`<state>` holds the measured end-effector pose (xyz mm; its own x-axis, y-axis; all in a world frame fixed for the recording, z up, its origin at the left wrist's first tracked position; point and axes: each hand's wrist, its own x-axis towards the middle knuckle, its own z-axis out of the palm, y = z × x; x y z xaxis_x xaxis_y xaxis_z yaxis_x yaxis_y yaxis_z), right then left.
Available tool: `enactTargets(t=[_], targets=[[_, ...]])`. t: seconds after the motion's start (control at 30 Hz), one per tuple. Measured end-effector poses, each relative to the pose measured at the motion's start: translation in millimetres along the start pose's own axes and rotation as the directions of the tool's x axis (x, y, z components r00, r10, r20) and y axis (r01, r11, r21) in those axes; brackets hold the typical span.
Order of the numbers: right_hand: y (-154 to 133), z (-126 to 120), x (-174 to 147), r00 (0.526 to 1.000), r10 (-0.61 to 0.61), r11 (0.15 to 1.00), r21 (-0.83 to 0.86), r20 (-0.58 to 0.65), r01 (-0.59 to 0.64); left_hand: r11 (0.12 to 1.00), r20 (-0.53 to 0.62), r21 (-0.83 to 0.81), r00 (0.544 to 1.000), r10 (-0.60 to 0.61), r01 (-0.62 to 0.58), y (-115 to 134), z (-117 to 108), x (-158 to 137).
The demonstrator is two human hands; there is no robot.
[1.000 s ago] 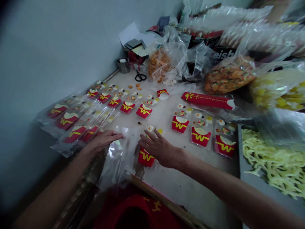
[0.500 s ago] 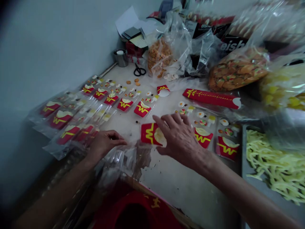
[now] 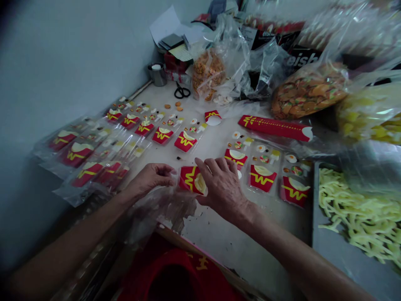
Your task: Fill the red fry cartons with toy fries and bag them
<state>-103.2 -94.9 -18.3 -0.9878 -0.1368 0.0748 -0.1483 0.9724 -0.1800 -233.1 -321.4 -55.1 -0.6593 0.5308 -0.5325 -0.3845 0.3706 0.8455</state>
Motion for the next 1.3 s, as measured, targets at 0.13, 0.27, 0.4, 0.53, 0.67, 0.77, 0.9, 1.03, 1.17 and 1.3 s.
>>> enactTargets(t=[0.13,0.27,0.4,0.53,0.67,0.77,0.9,1.03,1.17,1.3], targets=[[17.1,0.8,-4.8,0.966,-0.164,0.982,0.123,0.200,0.142,0.993,0.105,0.114,0.994,-0.033,0.021,2.2,4.8,4.1],[29.6,2.6,-9.1,0.923,-0.277,0.951,0.214,0.269,0.223,0.978,0.213,0.196,0.971,-0.109,0.067,0.9,10.5,10.9],[25.5,3.9,-16.8,0.936,-0.260,0.963,0.139,0.238,0.232,0.951,0.372,0.309,0.920,-0.126,0.005,13.1,12.6,17.8],[12.2,5.6,-33.2,0.967,-0.177,0.984,0.040,0.184,0.173,0.948,0.452,0.314,0.885,-0.110,-0.042,29.3,13.7,18.8],[4.7,12.0,-54.1,0.997,0.019,0.999,0.025,0.081,-0.021,0.970,0.347,0.240,0.931,-0.112,0.028,26.2,11.6,16.6],[2.0,17.4,-64.0,0.989,0.139,0.989,0.045,0.043,-0.141,0.989,0.239,0.121,0.965,-0.111,0.084,15.0,11.4,14.0],[-2.6,20.6,-61.2,0.978,0.206,0.977,0.055,-0.022,-0.204,0.991,0.216,0.048,0.968,-0.129,0.121,6.2,18.1,9.8],[-7.7,19.7,-53.1,0.975,0.220,0.975,0.038,-0.022,-0.219,0.991,0.223,0.005,0.966,-0.132,0.134,10.2,20.6,11.6],[-6.1,18.9,-52.2,0.992,0.104,0.991,0.078,0.071,-0.109,0.993,0.223,0.050,0.968,-0.118,0.110,15.7,15.3,18.9],[4.5,19.4,-49.3,0.986,-0.028,0.985,0.173,0.162,0.000,0.982,0.250,0.160,0.958,-0.137,0.099,17.3,13.9,22.3]])
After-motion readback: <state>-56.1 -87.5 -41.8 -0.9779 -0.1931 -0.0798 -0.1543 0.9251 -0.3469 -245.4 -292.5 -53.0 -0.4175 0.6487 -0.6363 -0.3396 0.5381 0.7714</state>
